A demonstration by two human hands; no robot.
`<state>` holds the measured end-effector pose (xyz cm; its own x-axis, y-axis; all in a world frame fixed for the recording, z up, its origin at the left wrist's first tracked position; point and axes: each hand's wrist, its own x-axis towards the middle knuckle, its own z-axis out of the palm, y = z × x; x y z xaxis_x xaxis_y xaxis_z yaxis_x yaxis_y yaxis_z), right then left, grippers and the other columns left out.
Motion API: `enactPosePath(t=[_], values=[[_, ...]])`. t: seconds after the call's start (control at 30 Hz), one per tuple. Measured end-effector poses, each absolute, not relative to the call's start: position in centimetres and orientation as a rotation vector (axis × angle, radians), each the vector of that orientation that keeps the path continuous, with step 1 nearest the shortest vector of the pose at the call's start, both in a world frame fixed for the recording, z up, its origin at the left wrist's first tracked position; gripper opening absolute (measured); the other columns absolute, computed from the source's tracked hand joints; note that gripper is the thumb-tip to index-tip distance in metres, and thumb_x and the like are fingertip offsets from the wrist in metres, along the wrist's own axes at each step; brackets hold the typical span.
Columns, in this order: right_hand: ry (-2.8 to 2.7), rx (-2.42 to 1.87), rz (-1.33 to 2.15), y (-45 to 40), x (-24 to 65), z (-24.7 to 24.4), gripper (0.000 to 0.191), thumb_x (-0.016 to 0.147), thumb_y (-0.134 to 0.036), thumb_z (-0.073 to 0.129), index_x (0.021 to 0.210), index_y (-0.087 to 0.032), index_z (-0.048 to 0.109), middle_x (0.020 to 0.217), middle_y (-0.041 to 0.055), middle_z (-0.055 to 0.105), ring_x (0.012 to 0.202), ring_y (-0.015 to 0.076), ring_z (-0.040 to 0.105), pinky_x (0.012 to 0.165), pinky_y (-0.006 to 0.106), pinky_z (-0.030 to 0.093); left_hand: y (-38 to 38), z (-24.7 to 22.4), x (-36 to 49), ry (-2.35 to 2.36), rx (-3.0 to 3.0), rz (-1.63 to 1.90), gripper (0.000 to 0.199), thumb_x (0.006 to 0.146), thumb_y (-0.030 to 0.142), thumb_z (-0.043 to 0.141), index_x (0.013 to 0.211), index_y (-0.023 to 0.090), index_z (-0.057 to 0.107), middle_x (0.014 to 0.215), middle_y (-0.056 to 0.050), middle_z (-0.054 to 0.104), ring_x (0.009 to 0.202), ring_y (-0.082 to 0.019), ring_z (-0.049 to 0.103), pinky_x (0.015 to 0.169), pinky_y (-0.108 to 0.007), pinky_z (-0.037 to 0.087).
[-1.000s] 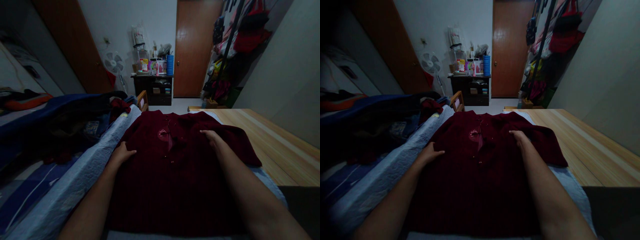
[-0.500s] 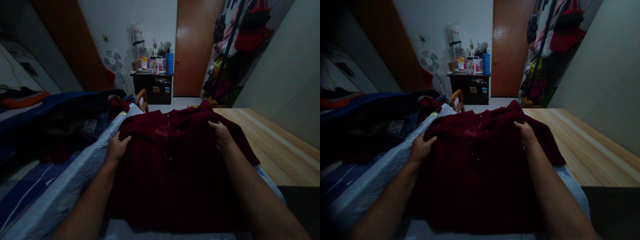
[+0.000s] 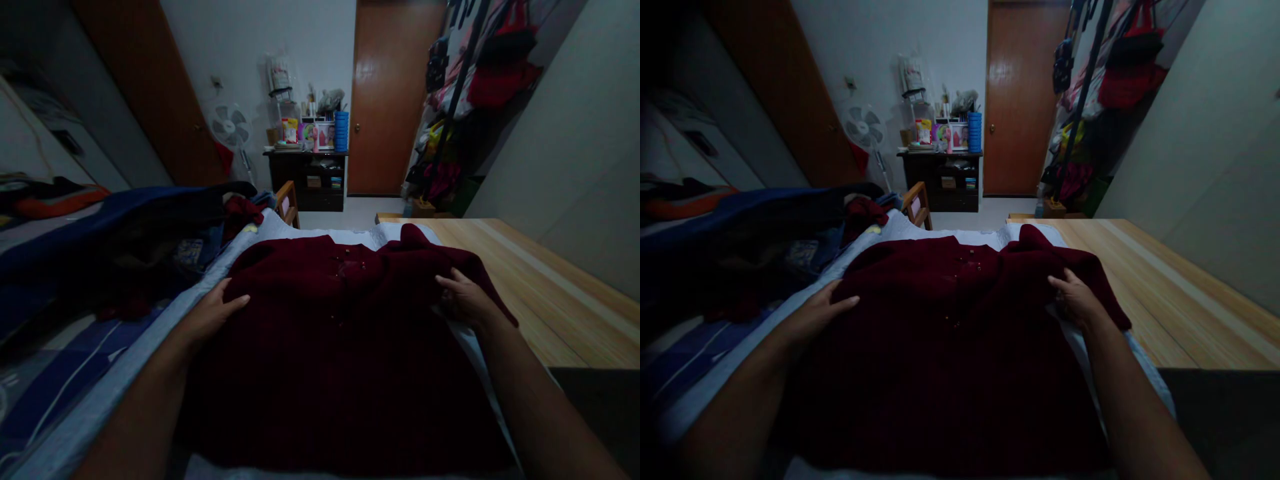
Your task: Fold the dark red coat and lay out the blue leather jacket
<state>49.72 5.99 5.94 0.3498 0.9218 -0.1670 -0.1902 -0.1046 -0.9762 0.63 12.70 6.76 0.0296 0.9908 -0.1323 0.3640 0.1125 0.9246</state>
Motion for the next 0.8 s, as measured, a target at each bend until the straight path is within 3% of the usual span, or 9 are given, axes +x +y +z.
enactPosePath(t=[0.23, 0.4, 0.53, 0.63, 0.7, 0.8], values=[[-1.254, -1.760, 0.897, 2.0, 49.4, 3.3, 0.061, 0.068, -0.035, 0.076, 0.123, -0.022, 0.053, 0.116, 0.0104, 0.065, 0.103, 0.0275, 0.064, 0.083, 0.036, 0.055, 8.8, 3.8, -1.6, 1.478, 1.445, 0.667, 0.086, 0.069, 0.049, 0.076, 0.141, 0.028, 0.034, 0.148, -0.010, 0.042, 0.129, -0.029, 0.048, 0.105, -0.040, 0.046], [-1.625, -2.194, 0.435, 1.8, 47.7, 1.7, 0.047, 0.072, -0.024, 0.065, 0.116, -0.011, 0.057, 0.113, 0.0180, 0.062, 0.105, 0.0316, 0.060, 0.091, 0.041, 0.048, 7.1, 2.6, -1.8, 1.375, 1.439, 0.696, 0.088, 0.071, 0.038, 0.074, 0.145, 0.028, 0.026, 0.151, -0.008, 0.037, 0.133, -0.028, 0.044, 0.109, -0.041, 0.040], [-1.634, -2.115, 0.465, 1.7, 46.9, 2.7, 0.051, 0.074, -0.011, 0.050, 0.125, -0.014, 0.051, 0.114, 0.0129, 0.065, 0.099, 0.0238, 0.063, 0.087, 0.033, 0.048, 6.8, 3.2, -1.0, 1.363, 1.349, 0.806, 0.084, 0.076, 0.037, 0.067, 0.147, 0.031, 0.022, 0.148, -0.007, 0.042, 0.125, -0.026, 0.053, 0.101, -0.039, 0.049], [-1.518, -2.005, 0.674, 1.0, 47.2, 4.1, 0.062, 0.077, -0.016, 0.047, 0.138, -0.018, 0.039, 0.116, 0.0086, 0.066, 0.085, 0.0185, 0.067, 0.075, 0.028, 0.051, 7.2, 3.6, -1.2, 1.453, 1.463, 0.830, 0.082, 0.077, 0.037, 0.064, 0.147, 0.029, 0.023, 0.148, -0.006, 0.042, 0.126, -0.026, 0.052, 0.102, -0.038, 0.048], [-1.575, -2.030, 0.729, 0.5, 47.5, 4.9, 0.057, 0.078, -0.017, 0.045, 0.135, -0.018, 0.045, 0.115, 0.0089, 0.066, 0.085, 0.0182, 0.067, 0.073, 0.028, 0.050, 7.8, 3.8, -1.4, 1.565, 1.656, 0.747, 0.080, 0.076, 0.040, 0.062, 0.146, 0.025, 0.026, 0.146, -0.008, 0.045, 0.127, -0.027, 0.051, 0.105, -0.040, 0.044], [-1.876, -2.180, 0.627, 0.1, 47.6, 6.1, 0.038, 0.074, -0.016, 0.051, 0.109, -0.020, 0.066, 0.103, 0.0079, 0.070, 0.087, 0.0205, 0.066, 0.074, 0.028, 0.048, 8.9, 4.6, -0.9, 1.840, 2.063, 0.583, 0.075, 0.077, 0.045, 0.057, 0.143, 0.016, 0.035, 0.140, -0.014, 0.049, 0.126, -0.032, 0.049, 0.107, -0.046, 0.038]])
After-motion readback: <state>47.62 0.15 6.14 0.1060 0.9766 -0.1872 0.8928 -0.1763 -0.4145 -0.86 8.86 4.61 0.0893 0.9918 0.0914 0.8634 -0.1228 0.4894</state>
